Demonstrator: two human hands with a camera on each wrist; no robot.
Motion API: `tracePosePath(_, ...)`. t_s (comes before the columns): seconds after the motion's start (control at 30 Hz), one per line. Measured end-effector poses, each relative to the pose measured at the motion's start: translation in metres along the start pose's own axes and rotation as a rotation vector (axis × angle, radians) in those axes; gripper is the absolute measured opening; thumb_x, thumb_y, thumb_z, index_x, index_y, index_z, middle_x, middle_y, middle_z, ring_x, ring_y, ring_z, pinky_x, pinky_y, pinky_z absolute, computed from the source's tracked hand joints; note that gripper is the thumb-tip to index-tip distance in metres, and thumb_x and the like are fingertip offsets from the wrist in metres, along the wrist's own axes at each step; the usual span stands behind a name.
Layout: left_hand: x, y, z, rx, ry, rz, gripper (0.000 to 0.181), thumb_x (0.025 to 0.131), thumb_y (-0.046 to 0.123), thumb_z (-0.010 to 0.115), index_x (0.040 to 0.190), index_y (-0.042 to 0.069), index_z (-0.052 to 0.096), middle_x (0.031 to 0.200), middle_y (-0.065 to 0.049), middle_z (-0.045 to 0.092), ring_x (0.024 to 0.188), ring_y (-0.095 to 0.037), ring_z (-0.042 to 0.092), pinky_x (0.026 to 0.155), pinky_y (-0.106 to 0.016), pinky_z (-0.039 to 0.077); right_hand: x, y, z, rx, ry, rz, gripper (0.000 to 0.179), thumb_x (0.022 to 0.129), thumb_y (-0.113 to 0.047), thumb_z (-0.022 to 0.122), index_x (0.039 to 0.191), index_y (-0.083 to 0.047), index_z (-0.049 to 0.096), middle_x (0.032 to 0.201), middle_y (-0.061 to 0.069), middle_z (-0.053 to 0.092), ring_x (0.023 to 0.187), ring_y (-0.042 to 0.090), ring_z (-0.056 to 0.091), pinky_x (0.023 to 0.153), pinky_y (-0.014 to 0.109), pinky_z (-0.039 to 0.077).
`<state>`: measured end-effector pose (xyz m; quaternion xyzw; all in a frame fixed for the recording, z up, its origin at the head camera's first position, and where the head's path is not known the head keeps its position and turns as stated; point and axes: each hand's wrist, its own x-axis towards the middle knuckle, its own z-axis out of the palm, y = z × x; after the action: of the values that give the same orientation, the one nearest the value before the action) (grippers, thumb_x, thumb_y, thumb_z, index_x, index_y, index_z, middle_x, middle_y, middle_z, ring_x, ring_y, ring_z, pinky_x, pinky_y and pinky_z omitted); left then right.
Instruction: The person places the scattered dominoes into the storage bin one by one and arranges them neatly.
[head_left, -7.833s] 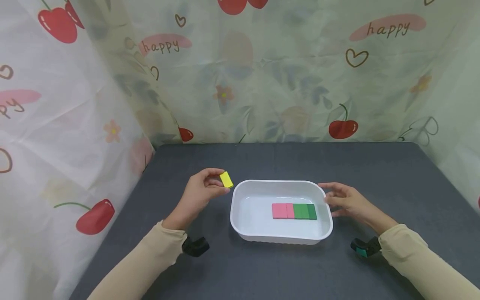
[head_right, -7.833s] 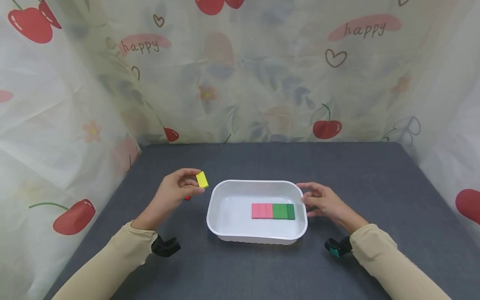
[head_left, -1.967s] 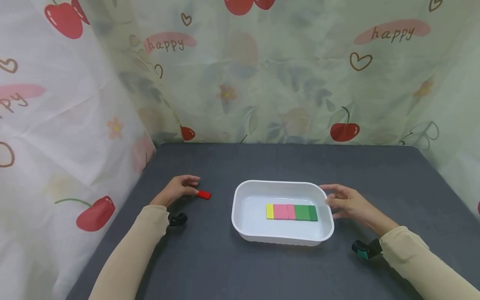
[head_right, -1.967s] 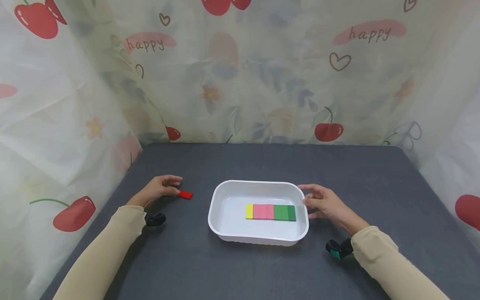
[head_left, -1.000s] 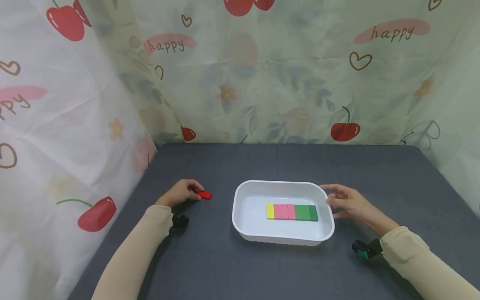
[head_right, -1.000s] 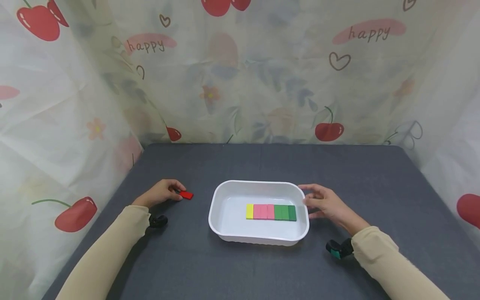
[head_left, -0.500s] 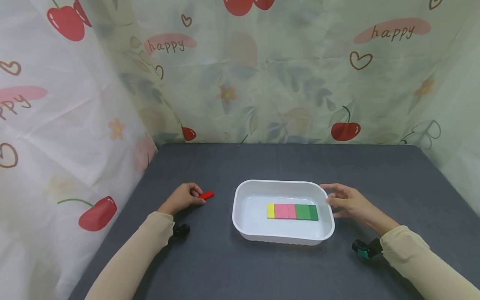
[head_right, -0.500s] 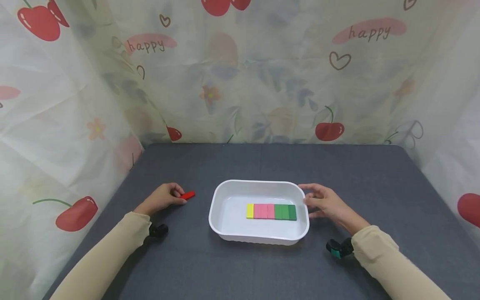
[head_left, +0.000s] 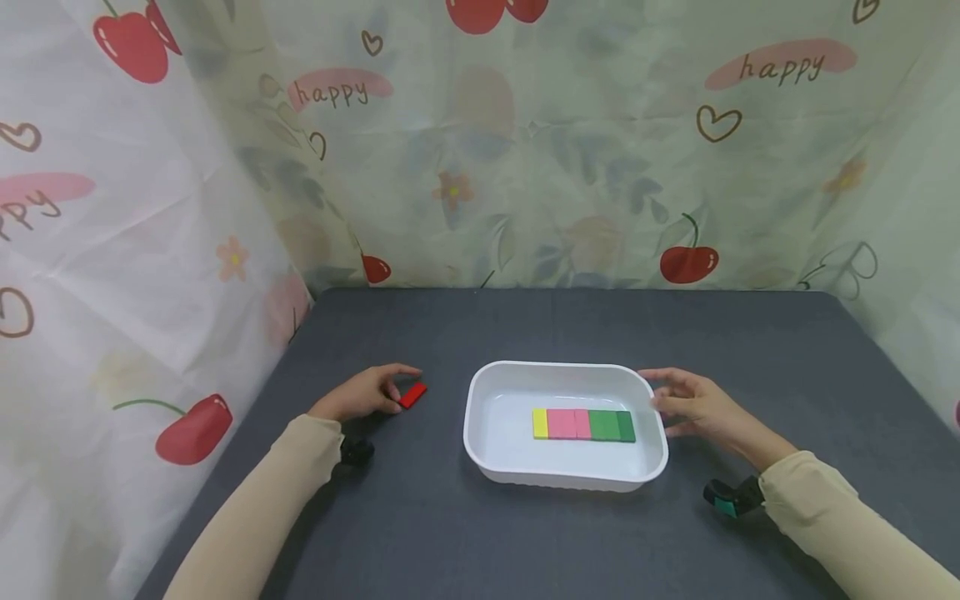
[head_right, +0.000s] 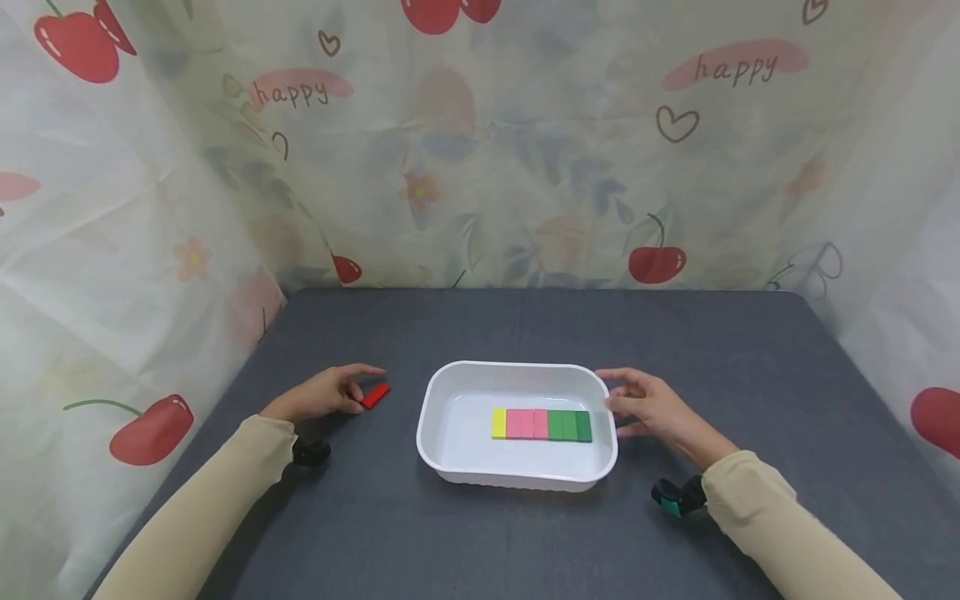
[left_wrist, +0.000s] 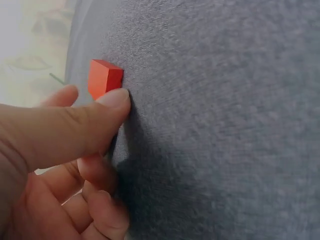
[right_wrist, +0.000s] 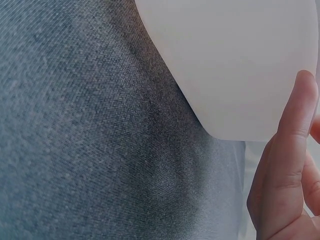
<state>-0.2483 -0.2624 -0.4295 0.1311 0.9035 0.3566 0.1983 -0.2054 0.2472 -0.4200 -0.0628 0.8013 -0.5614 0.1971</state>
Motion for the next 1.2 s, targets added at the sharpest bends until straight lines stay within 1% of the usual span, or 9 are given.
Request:
tracePosePath(0.17, 0.004, 0.001, 0.002, 0.046, 0.002, -0.017, 0.049, 0.084, -0.001, 0.07, 0.13, 0.013, 0.06, 0.085, -0.008, 0.057, 0.072, -0.019, 0.051, 0.064, -0.029, 0.043, 0.001, 0.001, 0.0, -0.01, 0.002, 0.005, 0.065, 0.093, -0.024, 0.065, 0.146, -0.002, 0.034, 0.106, 0.012, 0.061, 0.095, 0.017, 0.061, 0.076, 0.039, 0.058)
tracePosePath(0.27, 0.006, 0.001, 0.005, 0.049, 0.038, -0.024, 0.046, 0.082, 0.004, 0.074, 0.125, 0.012, 0.062, 0.083, -0.007, 0.057, 0.071, -0.018, 0.051, 0.064, -0.029, 0.043, 0.001, 0.001, 0.0, -0.013, 0.003, 0.005, 0.065, 0.093, -0.024, 0.065, 0.146, -0.002, 0.034, 0.107, 0.012, 0.061, 0.096, 0.018, 0.061, 0.076, 0.04, 0.058)
tracePosePath(0.4, 0.006, 0.001, 0.01, 0.029, 0.106, -0.052, 0.045, 0.078, 0.011, 0.079, 0.12, 0.012, 0.063, 0.08, -0.006, 0.057, 0.069, -0.018, 0.052, 0.064, -0.029, 0.043, 0.001, 0.001, 0.0, -0.011, 0.004, 0.005, 0.065, 0.093, -0.024, 0.065, 0.146, -0.002, 0.035, 0.106, 0.012, 0.061, 0.095, 0.017, 0.061, 0.076, 0.04, 0.057)
tracePosePath(0.5, 0.006, 0.001, 0.013, 0.009, 0.136, -0.068, 0.047, 0.077, 0.014, 0.081, 0.119, 0.011, 0.062, 0.08, -0.006, 0.057, 0.068, -0.018, 0.051, 0.063, -0.029, 0.043, 0.001, 0.001, 0.0, -0.009, 0.006, 0.006, 0.065, 0.093, -0.024, 0.065, 0.146, -0.002, 0.035, 0.105, 0.011, 0.06, 0.094, 0.016, 0.061, 0.076, 0.04, 0.058)
tracePosePath(0.83, 0.004, 0.0, 0.015, -0.035, 0.151, -0.098, 0.05, 0.077, 0.012, 0.081, 0.122, 0.008, 0.06, 0.082, -0.006, 0.059, 0.072, -0.018, 0.052, 0.066, -0.029, 0.042, 0.001, 0.003, 0.001, -0.008, 0.005, 0.005, 0.065, 0.093, -0.025, 0.065, 0.146, -0.002, 0.034, 0.109, 0.013, 0.06, 0.095, 0.017, 0.062, 0.076, 0.039, 0.058)
tracePosePath(0.93, 0.005, 0.002, 0.015, -0.06, 0.191, -0.11, 0.046, 0.078, 0.016, 0.081, 0.119, 0.007, 0.061, 0.089, -0.007, 0.06, 0.075, -0.017, 0.054, 0.067, -0.028, 0.045, 0.001, 0.003, 0.001, -0.009, 0.007, 0.005, 0.065, 0.093, -0.025, 0.065, 0.146, -0.003, 0.034, 0.108, 0.013, 0.06, 0.094, 0.017, 0.062, 0.076, 0.039, 0.058)
tracePosePath(1.07, 0.006, 0.019, 0.014, -0.164, 0.278, -0.133, 0.048, 0.079, 0.019, 0.08, 0.12, 0.005, 0.059, 0.105, -0.011, 0.062, 0.087, -0.019, 0.059, 0.074, -0.03, 0.049, 0.002, 0.003, 0.001, -0.007, 0.004, 0.007, 0.065, 0.093, -0.024, 0.065, 0.146, -0.002, 0.034, 0.107, 0.012, 0.06, 0.094, 0.017, 0.061, 0.076, 0.039, 0.058)
tracePosePath(1.13, 0.004, 0.037, 0.013, -0.223, 0.311, -0.133, 0.051, 0.08, 0.019, 0.079, 0.122, 0.005, 0.057, 0.111, -0.012, 0.062, 0.093, -0.021, 0.062, 0.079, -0.031, 0.051, 0.002, 0.003, 0.001, -0.006, 0.004, 0.008, 0.065, 0.093, -0.024, 0.065, 0.146, -0.002, 0.034, 0.107, 0.012, 0.06, 0.095, 0.018, 0.061, 0.076, 0.039, 0.058)
tracePosePath(1.2, 0.002, 0.058, 0.013, -0.271, 0.329, -0.108, 0.053, 0.08, 0.018, 0.08, 0.125, 0.005, 0.056, 0.114, -0.012, 0.062, 0.097, -0.021, 0.063, 0.082, -0.032, 0.051, 0.002, 0.002, 0.001, -0.004, 0.006, 0.013, 0.066, 0.093, -0.024, 0.065, 0.146, -0.002, 0.034, 0.107, 0.012, 0.06, 0.094, 0.018, 0.062, 0.076, 0.039, 0.058)
